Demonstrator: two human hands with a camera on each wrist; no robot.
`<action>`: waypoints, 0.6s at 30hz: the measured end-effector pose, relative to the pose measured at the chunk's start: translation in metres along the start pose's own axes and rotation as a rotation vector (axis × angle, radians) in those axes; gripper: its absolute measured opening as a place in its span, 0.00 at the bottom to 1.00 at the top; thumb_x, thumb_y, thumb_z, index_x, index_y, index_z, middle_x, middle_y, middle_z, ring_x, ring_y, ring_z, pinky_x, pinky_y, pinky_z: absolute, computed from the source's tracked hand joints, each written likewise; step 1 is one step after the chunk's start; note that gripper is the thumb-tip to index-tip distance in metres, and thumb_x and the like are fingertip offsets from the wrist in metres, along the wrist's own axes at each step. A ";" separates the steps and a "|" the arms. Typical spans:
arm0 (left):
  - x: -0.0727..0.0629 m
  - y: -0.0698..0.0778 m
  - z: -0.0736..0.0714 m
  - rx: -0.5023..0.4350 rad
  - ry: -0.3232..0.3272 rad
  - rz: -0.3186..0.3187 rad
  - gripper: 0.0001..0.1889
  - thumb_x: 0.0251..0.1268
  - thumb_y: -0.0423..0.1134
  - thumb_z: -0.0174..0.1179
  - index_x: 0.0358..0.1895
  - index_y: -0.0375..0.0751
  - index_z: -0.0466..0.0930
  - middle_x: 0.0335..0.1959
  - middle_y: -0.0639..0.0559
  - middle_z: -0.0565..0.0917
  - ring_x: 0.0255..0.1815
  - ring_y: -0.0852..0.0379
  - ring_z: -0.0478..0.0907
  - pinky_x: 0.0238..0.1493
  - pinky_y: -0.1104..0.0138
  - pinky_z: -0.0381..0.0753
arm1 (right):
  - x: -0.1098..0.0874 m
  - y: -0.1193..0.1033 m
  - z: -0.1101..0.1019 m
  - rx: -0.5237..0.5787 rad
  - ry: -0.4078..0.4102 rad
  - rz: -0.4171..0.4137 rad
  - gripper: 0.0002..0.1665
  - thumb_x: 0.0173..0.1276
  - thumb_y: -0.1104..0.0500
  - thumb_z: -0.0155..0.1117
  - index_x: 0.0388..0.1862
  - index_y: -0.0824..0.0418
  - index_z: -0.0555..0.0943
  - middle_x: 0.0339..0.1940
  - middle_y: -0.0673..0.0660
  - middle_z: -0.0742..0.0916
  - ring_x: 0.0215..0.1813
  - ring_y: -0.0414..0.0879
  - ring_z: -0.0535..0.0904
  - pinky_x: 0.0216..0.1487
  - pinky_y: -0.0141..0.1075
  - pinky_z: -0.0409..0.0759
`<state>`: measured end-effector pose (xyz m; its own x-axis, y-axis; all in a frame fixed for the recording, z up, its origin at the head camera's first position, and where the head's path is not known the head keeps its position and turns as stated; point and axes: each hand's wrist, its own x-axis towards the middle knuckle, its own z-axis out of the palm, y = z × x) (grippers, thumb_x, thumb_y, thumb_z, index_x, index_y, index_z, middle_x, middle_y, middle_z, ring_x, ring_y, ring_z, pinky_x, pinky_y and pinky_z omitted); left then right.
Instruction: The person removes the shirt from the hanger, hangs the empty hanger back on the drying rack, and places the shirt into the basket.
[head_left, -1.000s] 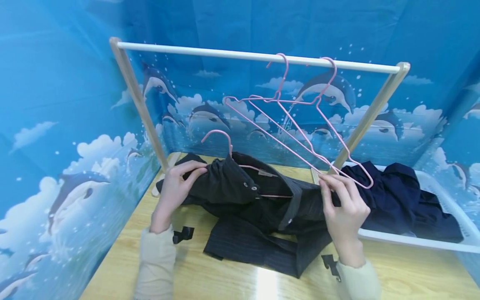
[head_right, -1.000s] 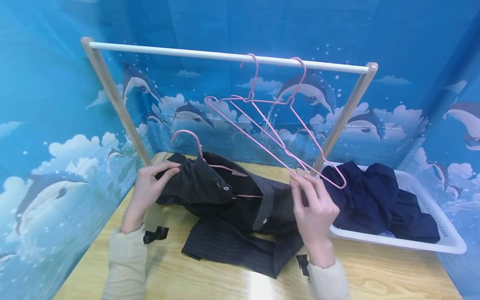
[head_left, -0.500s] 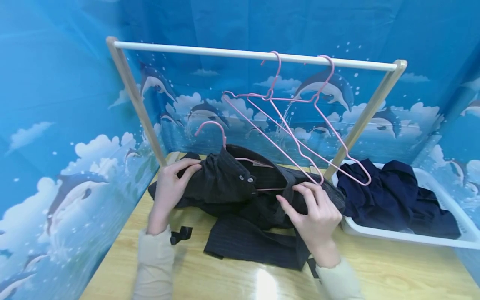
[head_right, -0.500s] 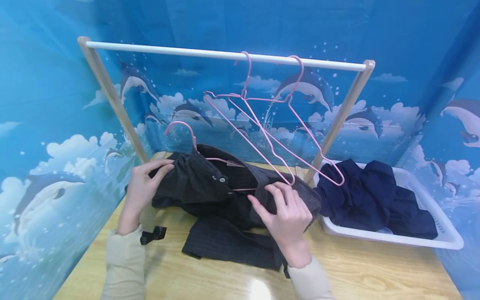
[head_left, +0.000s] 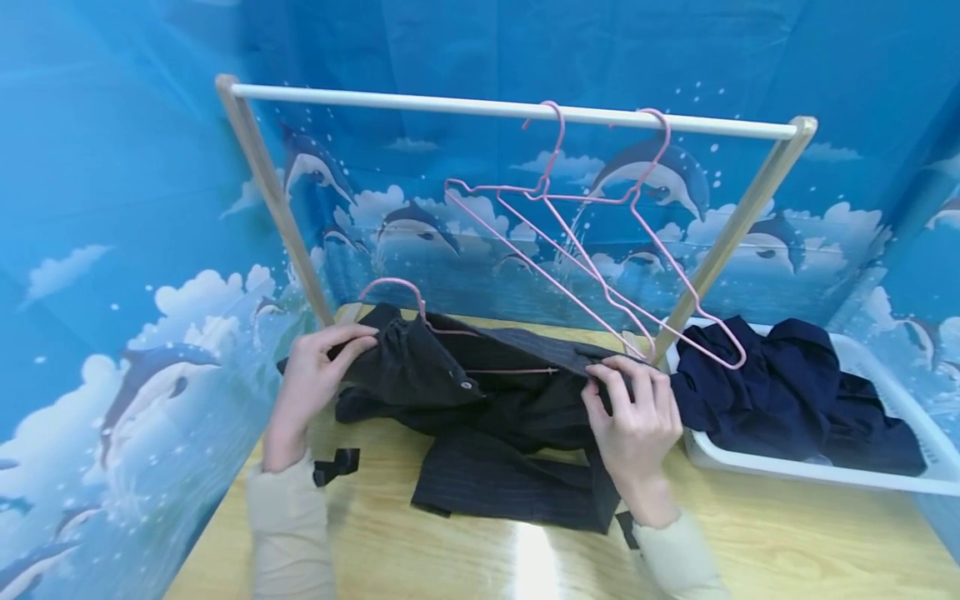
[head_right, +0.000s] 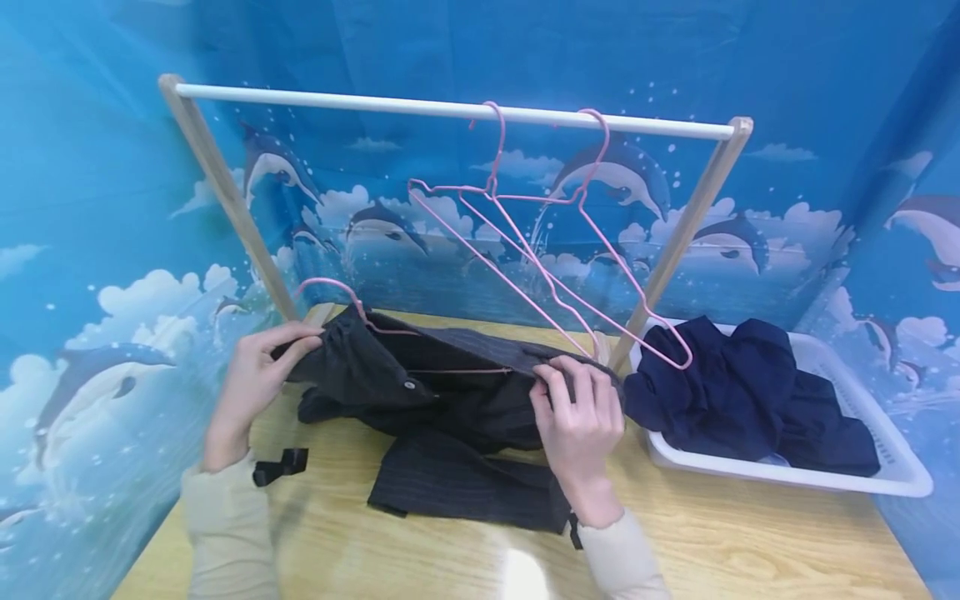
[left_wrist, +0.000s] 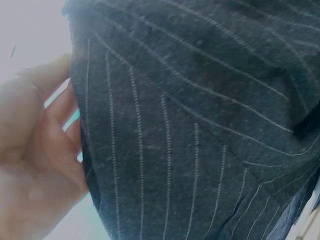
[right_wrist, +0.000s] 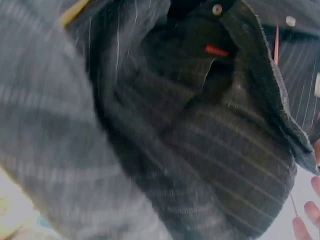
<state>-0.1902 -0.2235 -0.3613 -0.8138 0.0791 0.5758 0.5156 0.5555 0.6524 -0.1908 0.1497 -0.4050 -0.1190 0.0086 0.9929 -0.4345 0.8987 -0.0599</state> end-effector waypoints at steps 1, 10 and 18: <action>0.000 0.000 -0.001 0.002 -0.019 0.008 0.09 0.72 0.31 0.60 0.47 0.40 0.90 0.42 0.47 0.90 0.40 0.70 0.80 0.39 0.77 0.73 | 0.001 0.004 -0.001 -0.007 0.002 0.010 0.06 0.57 0.67 0.68 0.32 0.60 0.88 0.37 0.58 0.89 0.37 0.61 0.81 0.35 0.53 0.79; -0.001 0.006 -0.003 -0.014 -0.117 0.094 0.09 0.71 0.27 0.60 0.45 0.39 0.89 0.43 0.46 0.89 0.40 0.63 0.81 0.39 0.77 0.74 | 0.018 0.033 -0.013 -0.075 0.057 0.152 0.02 0.56 0.68 0.70 0.30 0.65 0.86 0.34 0.60 0.89 0.39 0.63 0.80 0.39 0.55 0.78; -0.001 0.009 0.000 -0.022 -0.030 0.053 0.09 0.72 0.29 0.59 0.46 0.39 0.89 0.41 0.47 0.89 0.38 0.68 0.79 0.39 0.78 0.73 | 0.023 0.041 -0.021 -0.029 -0.093 0.215 0.04 0.59 0.69 0.68 0.33 0.64 0.87 0.40 0.60 0.88 0.44 0.63 0.80 0.40 0.54 0.76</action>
<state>-0.1850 -0.2189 -0.3555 -0.7928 0.1324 0.5949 0.5633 0.5320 0.6322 -0.1929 0.1963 -0.3823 -0.2879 0.1619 0.9439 -0.3643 0.8930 -0.2643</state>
